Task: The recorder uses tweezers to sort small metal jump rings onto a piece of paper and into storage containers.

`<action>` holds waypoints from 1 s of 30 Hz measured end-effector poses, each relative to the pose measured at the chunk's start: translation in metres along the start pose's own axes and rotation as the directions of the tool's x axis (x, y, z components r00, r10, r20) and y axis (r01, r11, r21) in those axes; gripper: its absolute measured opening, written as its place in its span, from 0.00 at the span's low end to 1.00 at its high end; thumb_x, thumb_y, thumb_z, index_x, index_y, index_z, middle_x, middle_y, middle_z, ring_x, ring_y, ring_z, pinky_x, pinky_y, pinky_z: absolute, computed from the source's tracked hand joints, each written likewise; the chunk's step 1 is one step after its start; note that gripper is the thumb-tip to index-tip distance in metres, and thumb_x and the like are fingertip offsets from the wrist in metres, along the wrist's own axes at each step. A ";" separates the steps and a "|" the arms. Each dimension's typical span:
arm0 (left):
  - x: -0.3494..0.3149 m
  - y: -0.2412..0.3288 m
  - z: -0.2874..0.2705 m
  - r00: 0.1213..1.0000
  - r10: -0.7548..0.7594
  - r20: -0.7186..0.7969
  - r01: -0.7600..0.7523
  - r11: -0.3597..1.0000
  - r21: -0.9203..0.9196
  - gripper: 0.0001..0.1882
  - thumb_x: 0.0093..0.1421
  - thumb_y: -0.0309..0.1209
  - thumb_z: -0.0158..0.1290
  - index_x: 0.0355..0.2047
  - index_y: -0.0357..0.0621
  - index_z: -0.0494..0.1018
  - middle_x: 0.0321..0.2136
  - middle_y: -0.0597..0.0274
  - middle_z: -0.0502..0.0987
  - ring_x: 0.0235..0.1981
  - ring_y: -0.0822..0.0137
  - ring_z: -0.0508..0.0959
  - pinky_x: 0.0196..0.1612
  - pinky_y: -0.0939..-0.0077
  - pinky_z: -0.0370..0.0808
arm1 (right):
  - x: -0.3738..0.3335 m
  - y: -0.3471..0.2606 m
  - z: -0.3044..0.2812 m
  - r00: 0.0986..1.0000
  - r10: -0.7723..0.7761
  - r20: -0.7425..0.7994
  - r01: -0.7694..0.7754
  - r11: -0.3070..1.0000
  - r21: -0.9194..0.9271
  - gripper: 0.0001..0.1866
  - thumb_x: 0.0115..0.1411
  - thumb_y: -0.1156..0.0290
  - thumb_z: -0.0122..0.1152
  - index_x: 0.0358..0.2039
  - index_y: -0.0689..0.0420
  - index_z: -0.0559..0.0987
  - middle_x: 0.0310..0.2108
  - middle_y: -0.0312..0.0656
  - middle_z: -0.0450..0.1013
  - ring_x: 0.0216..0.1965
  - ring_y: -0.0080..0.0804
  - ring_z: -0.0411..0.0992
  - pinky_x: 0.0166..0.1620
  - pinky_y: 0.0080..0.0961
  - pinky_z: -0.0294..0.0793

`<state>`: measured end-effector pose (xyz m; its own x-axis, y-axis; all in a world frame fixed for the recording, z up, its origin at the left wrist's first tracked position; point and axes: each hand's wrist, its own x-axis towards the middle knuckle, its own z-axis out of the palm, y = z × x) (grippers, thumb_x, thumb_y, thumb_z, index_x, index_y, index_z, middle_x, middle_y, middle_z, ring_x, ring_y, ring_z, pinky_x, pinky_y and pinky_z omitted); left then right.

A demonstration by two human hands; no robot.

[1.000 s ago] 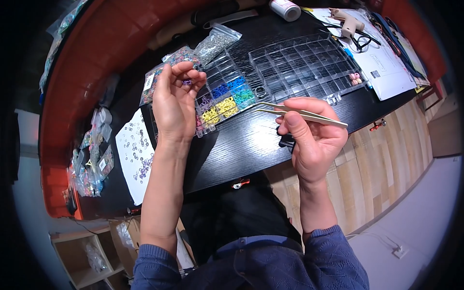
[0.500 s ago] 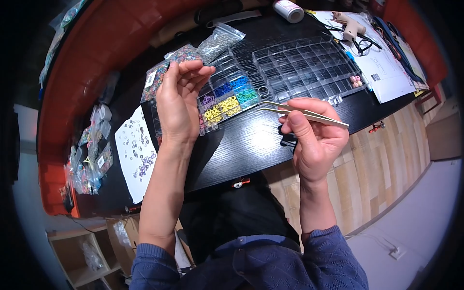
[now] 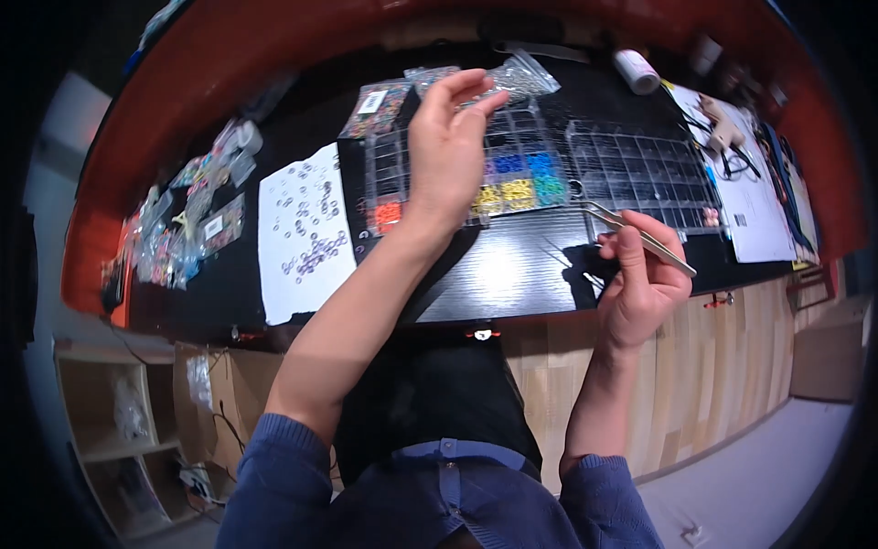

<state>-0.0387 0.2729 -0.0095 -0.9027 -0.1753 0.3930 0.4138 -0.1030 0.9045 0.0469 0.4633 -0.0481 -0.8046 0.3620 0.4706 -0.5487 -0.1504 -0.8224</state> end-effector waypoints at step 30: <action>-0.182 0.057 -0.178 0.916 0.395 0.073 -0.241 0.393 0.887 0.15 0.51 0.25 0.62 0.41 0.41 0.79 0.43 0.59 0.78 0.47 0.58 0.77 0.51 0.63 0.69 | 0.020 -0.021 0.234 0.487 0.063 0.871 0.082 0.990 -0.117 0.06 0.58 0.76 0.66 0.35 0.65 0.83 0.29 0.39 0.80 0.31 0.21 0.78 0.35 0.19 0.78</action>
<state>0.1705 0.1250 -0.0588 -0.6716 -0.1293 0.7295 0.2757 0.8704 0.4080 -0.0108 0.2584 0.0531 -0.6242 -0.6344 0.4559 -0.5825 -0.0110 -0.8128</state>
